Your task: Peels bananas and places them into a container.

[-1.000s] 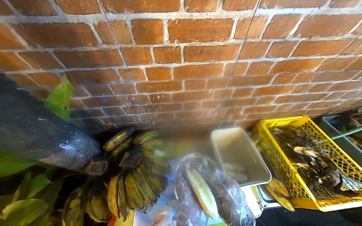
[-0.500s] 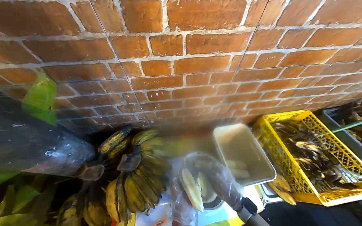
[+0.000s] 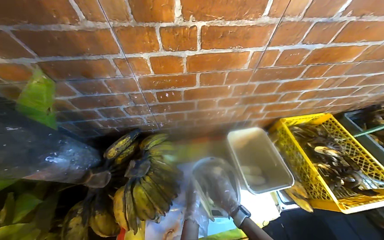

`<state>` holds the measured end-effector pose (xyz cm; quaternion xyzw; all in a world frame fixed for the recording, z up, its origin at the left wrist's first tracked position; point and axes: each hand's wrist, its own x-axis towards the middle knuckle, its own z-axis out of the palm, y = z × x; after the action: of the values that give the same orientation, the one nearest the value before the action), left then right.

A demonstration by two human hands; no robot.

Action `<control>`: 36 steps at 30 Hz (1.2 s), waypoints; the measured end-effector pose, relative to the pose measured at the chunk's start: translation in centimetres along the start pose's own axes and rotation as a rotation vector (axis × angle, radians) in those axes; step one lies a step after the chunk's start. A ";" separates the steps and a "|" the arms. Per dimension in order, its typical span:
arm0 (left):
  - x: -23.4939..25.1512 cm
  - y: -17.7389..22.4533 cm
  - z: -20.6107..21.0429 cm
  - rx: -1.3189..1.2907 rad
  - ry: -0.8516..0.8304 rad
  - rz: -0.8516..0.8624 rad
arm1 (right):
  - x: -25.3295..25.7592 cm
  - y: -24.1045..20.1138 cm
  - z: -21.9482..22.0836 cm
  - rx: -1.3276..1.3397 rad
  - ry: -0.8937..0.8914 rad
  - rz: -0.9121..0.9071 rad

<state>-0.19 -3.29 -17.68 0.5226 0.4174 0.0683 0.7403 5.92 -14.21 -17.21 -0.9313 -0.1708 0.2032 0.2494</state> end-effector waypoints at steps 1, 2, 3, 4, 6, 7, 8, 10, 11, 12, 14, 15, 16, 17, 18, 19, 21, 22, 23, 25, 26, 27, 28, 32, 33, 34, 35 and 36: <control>0.1 -0.2 -0.4 -0.051 -0.003 -0.005 | 0.4 0.9 0.4 -0.014 0.034 0.014; 0.2 -0.3 -0.5 -0.117 0.025 0.008 | 0.6 1.6 0.7 -0.021 0.064 0.034; 0.1 0.0 -0.6 -0.157 0.072 0.031 | 0.5 2.1 0.8 -0.006 0.081 0.051; -0.1 0.6 -0.8 -0.173 0.124 0.070 | 0.2 2.1 0.6 0.048 0.084 0.059; -0.7 2.1 -1.1 -0.083 0.253 0.153 | -1.3 0.7 -0.8 0.268 -0.026 0.060; -1.0 2.7 -1.1 -0.015 0.314 0.168 | -2.5 -0.3 -1.5 0.390 -0.091 0.037; -1.2 3.3 -1.0 0.023 0.349 0.160 | -3.7 -1.3 -2.2 0.463 -0.142 -0.005; -1.4 4.9 0.0 0.000 0.389 0.142 | -5.5 -3.0 -2.6 0.513 -0.106 -0.110; -2.0 5.9 0.5 -0.029 0.356 0.129 | -6.1 -3.5 -2.8 0.503 -0.053 -0.137; -2.5 6.7 0.7 -0.090 0.294 0.123 | -6.5 -4.0 -3.1 0.473 0.009 -0.143; -3.2 7.8 1.0 -0.249 0.173 0.121 | -7.5 -4.7 -4.1 0.339 0.151 -0.185; -3.2 8.2 1.2 -0.352 0.121 0.119 | -8.0 -5.0 -4.7 0.288 0.231 -0.250; -3.3 8.9 1.2 -0.501 0.010 0.100 | -8.5 -5.2 -5.5 0.281 0.266 -0.322; -3.5 9.6 0.7 -0.618 -0.128 0.074 | -9.1 -5.3 -6.5 0.339 0.243 -0.380; -3.7 10.2 0.1 -0.696 -0.248 0.058 | -9.6 -5.3 -7.7 0.463 0.182 -0.423; -3.5 10.4 -0.4 -0.738 -0.332 0.072 | -10.3 -5.4 -9.0 0.597 0.133 -0.430; -3.5 10.9 -0.8 -0.785 -0.404 0.117 | -12.0 -6.4 -11.8 0.716 0.120 -0.366; -4.0 11.3 -0.7 -0.796 -0.419 0.131 | -12.7 -6.9 -13.2 0.666 0.134 -0.353; -4.7 12.1 -0.4 -0.822 -0.419 0.119 | -13.4 -7.2 -14.3 0.565 0.140 -0.368; -6.2 13.0 -0.2 -0.871 -0.449 0.082 | -14.5 -7.2 -15.3 0.425 0.154 -0.439; -6.8 13.0 -0.3 -0.881 -0.482 0.074 | -14.9 -6.8 -15.2 0.399 0.163 -0.497; -7.1 12.9 -0.2 -0.896 -0.504 0.076 | -15.1 -6.3 -15.0 0.364 0.162 -0.555; -7.3 12.8 0.0 -0.937 -0.527 0.073 | -15.0 -5.3 -14.4 0.333 0.146 -0.611; -7.4 12.3 0.5 -1.090 -0.620 0.061 | -15.1 -4.2 -13.2 0.241 0.200 -0.627; -7.7 12.4 0.7 -1.075 -0.612 0.083 | -15.1 -4.1 -13.0 0.223 0.237 -0.624; -8.1 12.4 0.9 -1.082 -0.611 0.083 | -15.0 -4.1 -12.9 0.211 0.268 -0.620; -8.3 12.5 1.2 -1.102 -0.622 0.071 | -15.0 -4.1 -12.9 0.202 0.293 -0.615; -8.3 12.3 1.4 -1.129 -0.653 0.053 | -15.0 -4.0 -12.9 0.189 0.314 -0.610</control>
<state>-0.44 -3.22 -2.76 0.0574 0.0579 0.1329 0.9878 -1.84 -22.34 -0.49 -0.8303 -0.3810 -0.0112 0.4067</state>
